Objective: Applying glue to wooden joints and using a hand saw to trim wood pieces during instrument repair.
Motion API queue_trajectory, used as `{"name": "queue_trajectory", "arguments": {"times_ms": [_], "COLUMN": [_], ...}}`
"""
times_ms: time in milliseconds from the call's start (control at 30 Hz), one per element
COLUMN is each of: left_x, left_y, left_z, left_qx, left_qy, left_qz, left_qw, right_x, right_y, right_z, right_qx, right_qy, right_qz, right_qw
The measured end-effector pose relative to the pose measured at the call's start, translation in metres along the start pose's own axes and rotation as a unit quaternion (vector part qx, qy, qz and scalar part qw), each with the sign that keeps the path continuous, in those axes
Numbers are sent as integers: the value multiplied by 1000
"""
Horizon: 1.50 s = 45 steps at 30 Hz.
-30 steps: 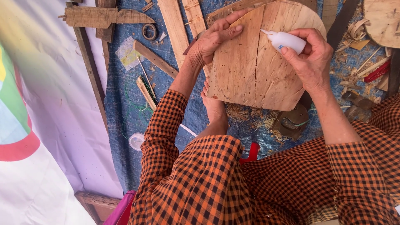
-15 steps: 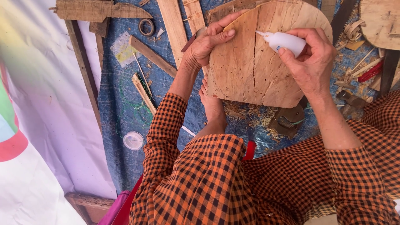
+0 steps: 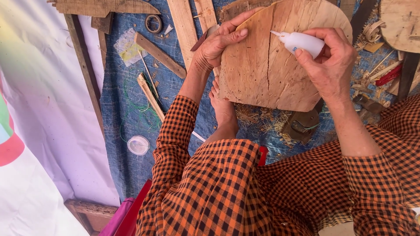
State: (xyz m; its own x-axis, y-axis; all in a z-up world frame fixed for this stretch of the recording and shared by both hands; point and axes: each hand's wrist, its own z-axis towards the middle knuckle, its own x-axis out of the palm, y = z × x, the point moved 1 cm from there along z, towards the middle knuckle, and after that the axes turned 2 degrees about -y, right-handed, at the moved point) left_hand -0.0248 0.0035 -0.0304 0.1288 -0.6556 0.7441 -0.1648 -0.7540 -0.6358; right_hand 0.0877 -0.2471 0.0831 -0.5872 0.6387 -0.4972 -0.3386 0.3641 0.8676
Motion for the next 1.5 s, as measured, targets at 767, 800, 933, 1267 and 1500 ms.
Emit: {"name": "queue_trajectory", "arguments": {"times_ms": [767, 800, 933, 1267, 1500], "left_x": [-11, -12, -12, -12, -12], "left_y": [11, 12, 12, 11, 11], "left_z": [0, 0, 0, 1, 1], "left_qx": [5, 8, 7, 6, -2], "left_qy": [-45, -55, -49, -26, -56], "left_qz": [-24, -26, -32, -42, -32], "left_qw": [999, 998, 998, 999, 998], "right_x": [3, 3, 3, 4, 3], "right_y": [9, 9, 3, -5, 1], "right_z": [5, 6, 8, 10, 15], "right_qx": [-29, -29, 1, 49, -7], "right_qy": [-20, -19, -16, -24, -13], "right_qz": [-61, -61, -19, 82, 4], "right_qw": [998, 998, 1000, 995, 1000]}}
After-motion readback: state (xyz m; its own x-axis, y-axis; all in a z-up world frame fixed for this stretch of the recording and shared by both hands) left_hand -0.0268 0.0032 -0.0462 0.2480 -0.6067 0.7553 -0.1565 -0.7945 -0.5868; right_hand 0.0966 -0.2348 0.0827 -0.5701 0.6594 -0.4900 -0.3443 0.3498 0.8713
